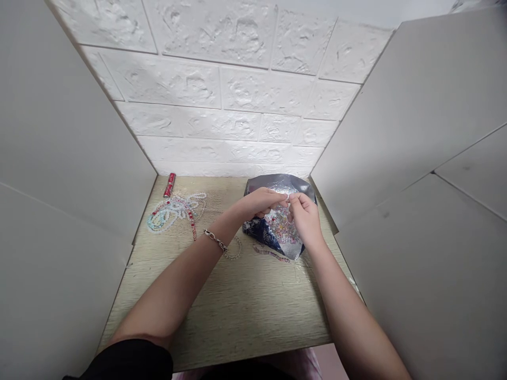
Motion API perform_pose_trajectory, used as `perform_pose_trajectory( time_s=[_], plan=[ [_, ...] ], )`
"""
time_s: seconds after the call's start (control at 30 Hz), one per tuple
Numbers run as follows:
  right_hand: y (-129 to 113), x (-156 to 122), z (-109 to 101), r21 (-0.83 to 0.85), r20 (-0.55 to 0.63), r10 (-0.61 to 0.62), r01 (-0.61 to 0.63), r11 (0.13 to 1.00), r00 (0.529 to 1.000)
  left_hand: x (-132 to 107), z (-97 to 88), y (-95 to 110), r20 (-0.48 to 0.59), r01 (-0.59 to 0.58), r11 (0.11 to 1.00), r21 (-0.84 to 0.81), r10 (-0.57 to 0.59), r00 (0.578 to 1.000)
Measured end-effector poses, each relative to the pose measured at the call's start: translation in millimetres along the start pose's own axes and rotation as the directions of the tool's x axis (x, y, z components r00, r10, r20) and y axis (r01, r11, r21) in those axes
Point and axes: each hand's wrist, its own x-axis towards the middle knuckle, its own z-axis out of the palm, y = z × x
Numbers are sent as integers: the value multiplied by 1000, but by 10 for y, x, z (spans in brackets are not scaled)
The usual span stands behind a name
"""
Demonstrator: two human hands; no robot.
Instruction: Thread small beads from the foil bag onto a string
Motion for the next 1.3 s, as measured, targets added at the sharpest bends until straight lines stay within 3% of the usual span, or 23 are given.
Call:
perform_pose_trajectory(
  time_s=[0.1, 0.2, 0.3, 0.5, 0.67, 0.83, 0.97, 1.13, 1.3],
  plan=[
    [-20, 5, 7, 241, 5, 81, -79, 967, 997, 5, 4, -1, -34, -34, 999, 2, 34, 999],
    [-40, 23, 4, 532, 59, 187, -189, 825, 981, 2, 12, 17, -64, -69, 998, 15, 70, 996],
    [-29, 46, -4, 615, 114, 269, -281, 737, 956, -4, 14, 36, -88, -84, 996, 23, 86, 992],
    [13, 63, -1, 616, 101, 279, -280, 736, 955, -4, 19, 47, -105, -101, 994, 34, 104, 989],
    [-6, 33, 13, 541, 2, 251, -212, 814, 968, -14, 37, 54, -100, -134, 990, 38, 137, 986],
    [19, 11, 25, 378, -102, 77, -33, 925, 992, -17, 34, 49, -65, -138, 985, 103, 145, 987],
    [39, 37, -5, 361, -73, 2, 25, 932, 997, -12, 30, 36, -60, -150, 977, 150, 160, 985],
    [-9, 65, -82, 119, -70, -142, 149, 982, 987, 7, 30, 17, -68, -177, 967, 185, 192, 979],
    [-118, 18, -96, 123, -100, -110, 121, 985, 989, 31, 23, -6, -96, -209, 959, 193, 231, 968]
  ],
)
